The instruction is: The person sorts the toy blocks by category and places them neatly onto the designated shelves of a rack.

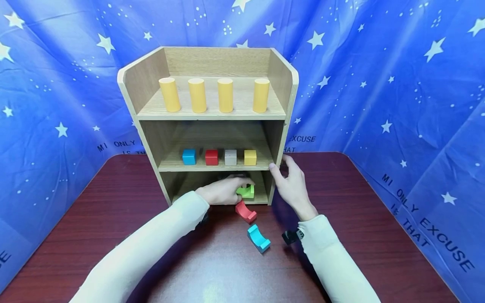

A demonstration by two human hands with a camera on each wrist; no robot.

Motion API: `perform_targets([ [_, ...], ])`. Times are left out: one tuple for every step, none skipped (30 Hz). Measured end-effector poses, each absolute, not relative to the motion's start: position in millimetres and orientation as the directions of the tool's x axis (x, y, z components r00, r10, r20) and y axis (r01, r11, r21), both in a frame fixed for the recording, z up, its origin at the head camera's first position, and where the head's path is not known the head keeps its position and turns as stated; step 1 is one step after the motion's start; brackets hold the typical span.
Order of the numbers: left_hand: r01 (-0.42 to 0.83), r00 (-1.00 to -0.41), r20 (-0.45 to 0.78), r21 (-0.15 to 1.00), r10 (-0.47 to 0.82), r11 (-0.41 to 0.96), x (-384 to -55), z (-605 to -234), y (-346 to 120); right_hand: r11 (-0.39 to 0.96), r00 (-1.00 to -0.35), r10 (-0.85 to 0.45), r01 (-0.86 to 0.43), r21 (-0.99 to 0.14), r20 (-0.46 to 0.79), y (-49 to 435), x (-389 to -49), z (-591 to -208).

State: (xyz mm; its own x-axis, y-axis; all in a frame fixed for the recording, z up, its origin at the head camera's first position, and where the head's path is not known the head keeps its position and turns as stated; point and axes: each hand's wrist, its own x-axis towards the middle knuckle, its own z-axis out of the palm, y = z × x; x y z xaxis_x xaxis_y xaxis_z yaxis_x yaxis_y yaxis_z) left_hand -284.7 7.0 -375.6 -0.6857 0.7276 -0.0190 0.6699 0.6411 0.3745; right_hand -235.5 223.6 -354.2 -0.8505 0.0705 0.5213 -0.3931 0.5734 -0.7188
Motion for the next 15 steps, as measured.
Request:
perform_targets([
  [0.666,-0.687,-0.02,0.383,0.727,0.64,-285.6,-376.2,7.4,0.573,-0.851,0.071,-0.392,-0.72,0.52,223.4,-235.3,-353.9],
  [0.664,-0.687,-0.02,0.388,0.727,0.639,-286.5,-377.0,7.7,0.571,-0.852,0.071,-0.392,-0.721,0.519,223.4,-235.2,-353.8],
  [0.663,-0.687,-0.02,0.394,0.727,0.637,-287.3,-377.7,8.2,0.571,-0.852,0.069,-0.393,-0.721,0.519,223.4,-235.1,-353.7],
  [0.66,-0.687,-0.023,0.399,0.726,0.637,-288.0,-378.7,8.8,0.57,-0.852,0.07,-0.392,-0.722,0.518,223.5,-234.9,-353.7],
  [0.657,-0.688,-0.024,0.404,0.725,0.637,-288.6,-379.6,9.5,0.571,-0.853,0.07,-0.391,-0.722,0.517,223.6,-234.7,-353.6],
  [0.654,-0.689,-0.026,0.407,0.724,0.638,-289.1,-380.6,10.1,0.57,-0.854,0.07,-0.39,-0.723,0.516,223.6,-234.5,-353.5],
  [0.653,-0.691,-0.027,0.404,0.723,0.64,-289.7,-381.6,10.8,0.572,-0.854,0.069,-0.39,-0.721,0.516,223.8,-234.5,-353.4],
  [0.652,-0.691,-0.029,0.404,0.722,0.641,-290.2,-382.5,11.5,0.574,-0.853,0.069,-0.39,-0.72,0.517,223.9,-234.5,-353.3],
  [0.651,-0.692,-0.032,0.404,0.722,0.642,-290.9,-383.6,12.3,0.575,-0.853,0.068,-0.391,-0.719,0.518,223.9,-234.5,-353.1],
  [0.649,-0.692,-0.036,0.405,0.721,0.644,-291.2,-384.3,12.9,0.575,-0.853,0.069,-0.389,-0.72,0.517,224.0,-234.7,-352.8],
  [0.648,-0.693,-0.039,0.403,0.72,0.646,-291.8,-385.0,13.4,0.576,-0.853,0.068,-0.389,-0.719,0.517,224.1,-234.8,-352.7],
  [0.648,-0.694,-0.041,0.401,0.719,0.648,-292.3,-385.8,13.8,0.576,-0.854,0.067,-0.39,-0.718,0.516,224.1,-234.9,-352.7],
  [0.647,-0.695,-0.043,0.398,0.718,0.65,-292.9,-386.4,14.1,0.577,-0.854,0.064,-0.39,-0.718,0.516,224.1,-235.0,-352.7],
  [0.646,-0.696,-0.045,0.395,0.717,0.653,-293.4,-387.0,14.3,0.576,-0.855,0.064,-0.39,-0.718,0.515,224.1,-235.1,-352.7],
  [0.645,-0.697,-0.047,0.395,0.715,0.655,-293.9,-387.5,14.5,0.575,-0.856,0.062,-0.39,-0.719,0.514,224.0,-235.1,-352.8],
])
